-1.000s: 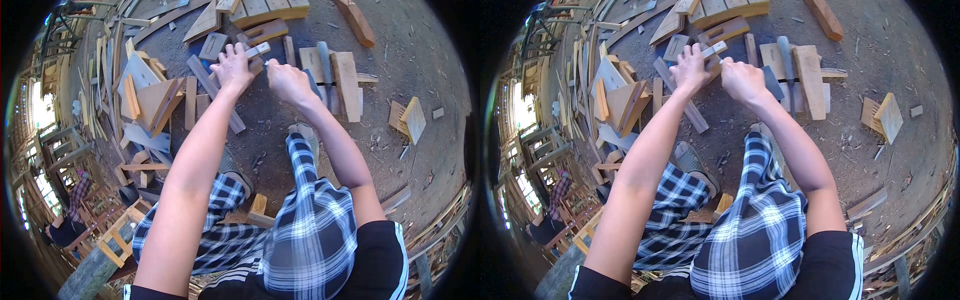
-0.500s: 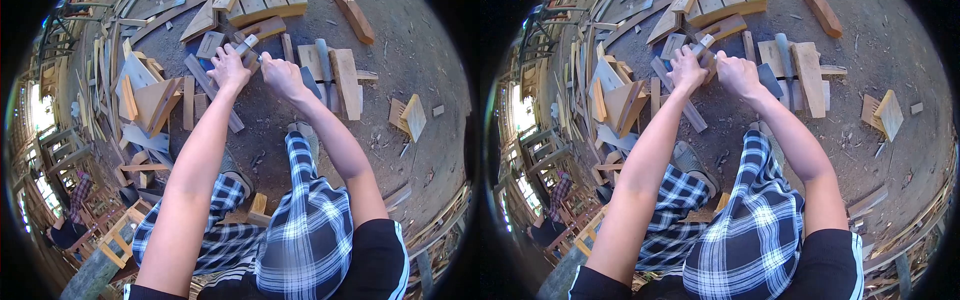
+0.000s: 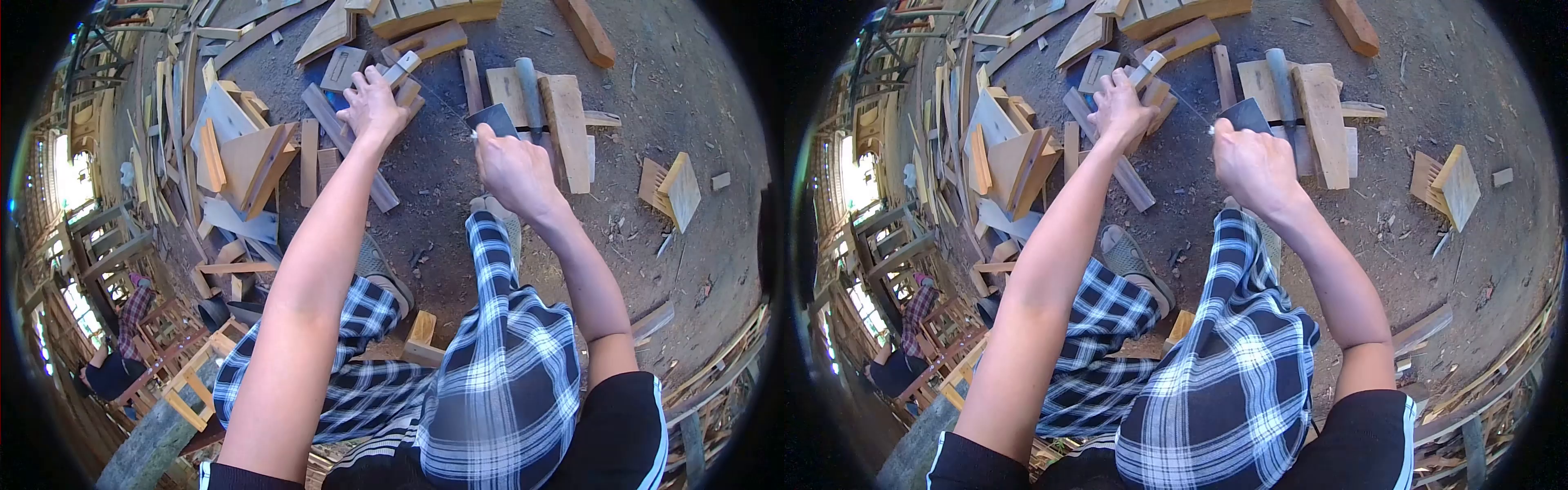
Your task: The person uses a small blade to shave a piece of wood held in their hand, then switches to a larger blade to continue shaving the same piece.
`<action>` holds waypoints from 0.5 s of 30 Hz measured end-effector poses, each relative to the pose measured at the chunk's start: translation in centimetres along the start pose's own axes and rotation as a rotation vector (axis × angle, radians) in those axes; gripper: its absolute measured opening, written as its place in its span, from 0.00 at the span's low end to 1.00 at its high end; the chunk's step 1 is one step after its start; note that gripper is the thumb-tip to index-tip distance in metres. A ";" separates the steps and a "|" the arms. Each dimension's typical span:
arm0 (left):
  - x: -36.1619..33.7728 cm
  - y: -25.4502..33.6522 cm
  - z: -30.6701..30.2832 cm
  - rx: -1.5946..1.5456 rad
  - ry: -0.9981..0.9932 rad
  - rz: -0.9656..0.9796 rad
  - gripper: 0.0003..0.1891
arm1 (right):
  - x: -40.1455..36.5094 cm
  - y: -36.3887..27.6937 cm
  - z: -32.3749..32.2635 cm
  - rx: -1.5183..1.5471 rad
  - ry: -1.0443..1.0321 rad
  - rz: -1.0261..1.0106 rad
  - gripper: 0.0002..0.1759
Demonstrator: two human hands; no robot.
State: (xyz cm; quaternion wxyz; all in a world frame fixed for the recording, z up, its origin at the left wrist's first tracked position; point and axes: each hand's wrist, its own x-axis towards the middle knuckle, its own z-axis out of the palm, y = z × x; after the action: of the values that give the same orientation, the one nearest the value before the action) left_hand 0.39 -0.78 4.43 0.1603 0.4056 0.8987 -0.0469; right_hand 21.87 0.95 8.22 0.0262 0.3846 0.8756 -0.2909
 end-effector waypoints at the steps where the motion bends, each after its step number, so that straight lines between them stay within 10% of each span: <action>1: -0.1 0.0 0.0 -0.001 0.001 0.005 0.46 | 0.7 -0.5 0.1 -0.002 0.003 0.004 0.09; 15: 0.3 0.2 -0.3 0.014 0.009 -0.034 0.47 | 8.8 -1.1 2.9 0.036 0.164 -0.079 0.13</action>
State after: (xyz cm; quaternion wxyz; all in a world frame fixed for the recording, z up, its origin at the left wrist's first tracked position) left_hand 0.26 -0.36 4.62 0.1528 0.3917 0.9057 -0.0539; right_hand 14.44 4.62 4.03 -0.0643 0.3728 0.8839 -0.2749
